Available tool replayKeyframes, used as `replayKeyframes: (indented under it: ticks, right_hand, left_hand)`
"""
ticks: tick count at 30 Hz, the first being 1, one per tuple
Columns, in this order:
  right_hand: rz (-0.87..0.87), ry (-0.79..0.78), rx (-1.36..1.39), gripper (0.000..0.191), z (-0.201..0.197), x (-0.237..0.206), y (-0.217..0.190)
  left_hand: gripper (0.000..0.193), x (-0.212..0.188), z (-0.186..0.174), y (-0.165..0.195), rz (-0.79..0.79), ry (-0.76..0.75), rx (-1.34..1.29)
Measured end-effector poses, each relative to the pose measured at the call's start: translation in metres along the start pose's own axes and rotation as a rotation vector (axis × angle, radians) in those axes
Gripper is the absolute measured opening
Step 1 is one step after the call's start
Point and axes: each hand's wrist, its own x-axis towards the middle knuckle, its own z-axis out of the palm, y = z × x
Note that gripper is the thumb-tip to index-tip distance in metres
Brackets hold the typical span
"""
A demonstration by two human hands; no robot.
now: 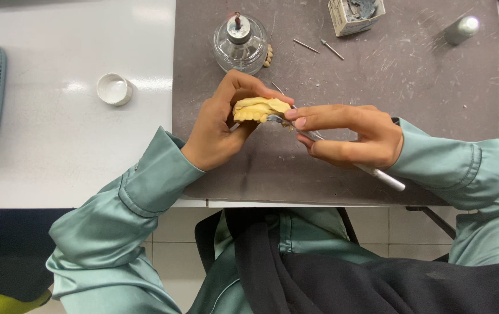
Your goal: The person sits at a laboratory bench and shapes gray dental wax on a yellow plaster impression model using a heated wax spatula, repeatedly warming the tool tip over a small alcohol lamp flame and smoothing the wax along the model ridge. They occasionally break off and reposition pieces of wax while refining the build-up.
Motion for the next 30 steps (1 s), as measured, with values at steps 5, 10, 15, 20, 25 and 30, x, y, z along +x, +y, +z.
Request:
replayKeyframes:
  ticks: [5,10,15,20,25,30]
  right_hand:
    - [-0.003,-0.017,-0.040,0.022,-0.001,-0.001,0.002]
    - [0.015,-0.039,-0.054,0.018,-0.003,0.000,0.002]
    - [0.013,-0.042,-0.089,0.016,-0.004,0.002,0.001]
    - [-0.043,-0.028,-0.161,0.013,-0.002,0.008,0.001]
    - [-0.039,-0.023,-0.164,0.012,-0.003,0.010,-0.002]
    - [-0.041,-0.035,-0.180,0.012,-0.003,0.012,-0.002]
  left_hand:
    - [0.042,0.001,0.000,0.004,0.055,0.006,0.121]
    - [0.043,0.001,0.000,0.005,0.072,0.029,0.171]
    - [0.043,0.000,0.000,0.005,0.066,0.038,0.170]
    - [0.043,0.000,0.000,0.005,0.069,0.042,0.163]
    - [0.042,-0.002,0.001,0.005,0.055,0.052,0.157]
    - [0.041,-0.002,0.000,0.003,0.070,0.048,0.142]
